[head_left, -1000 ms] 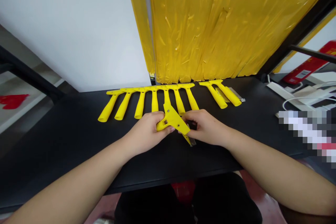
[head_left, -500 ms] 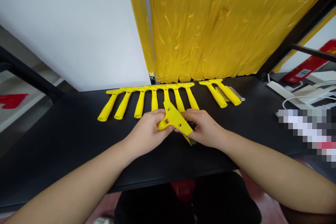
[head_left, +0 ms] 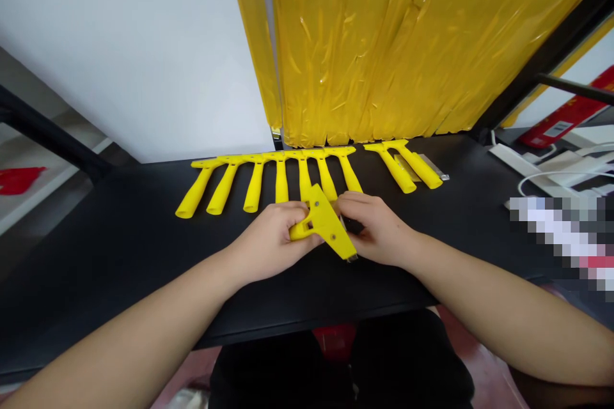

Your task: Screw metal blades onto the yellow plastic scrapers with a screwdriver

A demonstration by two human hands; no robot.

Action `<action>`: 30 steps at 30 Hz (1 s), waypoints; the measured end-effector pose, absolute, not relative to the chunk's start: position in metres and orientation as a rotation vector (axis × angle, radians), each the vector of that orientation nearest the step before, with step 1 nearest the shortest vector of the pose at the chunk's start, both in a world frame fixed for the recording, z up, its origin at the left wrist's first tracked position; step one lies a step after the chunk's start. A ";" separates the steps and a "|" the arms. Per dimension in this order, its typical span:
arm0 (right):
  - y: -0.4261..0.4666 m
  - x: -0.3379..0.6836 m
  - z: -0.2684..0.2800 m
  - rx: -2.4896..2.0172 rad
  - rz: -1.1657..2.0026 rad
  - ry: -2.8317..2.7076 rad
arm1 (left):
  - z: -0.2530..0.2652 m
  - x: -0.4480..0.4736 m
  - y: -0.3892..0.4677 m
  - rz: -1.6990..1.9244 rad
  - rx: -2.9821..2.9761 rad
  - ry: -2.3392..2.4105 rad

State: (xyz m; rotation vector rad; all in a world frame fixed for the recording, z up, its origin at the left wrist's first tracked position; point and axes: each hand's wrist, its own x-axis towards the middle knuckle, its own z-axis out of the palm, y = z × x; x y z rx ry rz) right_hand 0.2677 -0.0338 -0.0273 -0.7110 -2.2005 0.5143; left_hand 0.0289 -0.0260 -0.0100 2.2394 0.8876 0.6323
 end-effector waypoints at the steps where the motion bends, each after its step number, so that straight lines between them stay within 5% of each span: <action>1: -0.034 0.268 -0.027 -0.705 0.517 -2.210 | -0.010 0.029 -0.026 0.602 2.253 0.873; 15: -0.021 0.278 -0.030 -1.148 0.605 -2.509 | -0.011 0.021 -0.015 0.231 2.599 1.149; 30: -0.031 0.275 -0.031 -1.026 0.985 -2.012 | -0.011 0.029 -0.024 0.136 2.833 0.997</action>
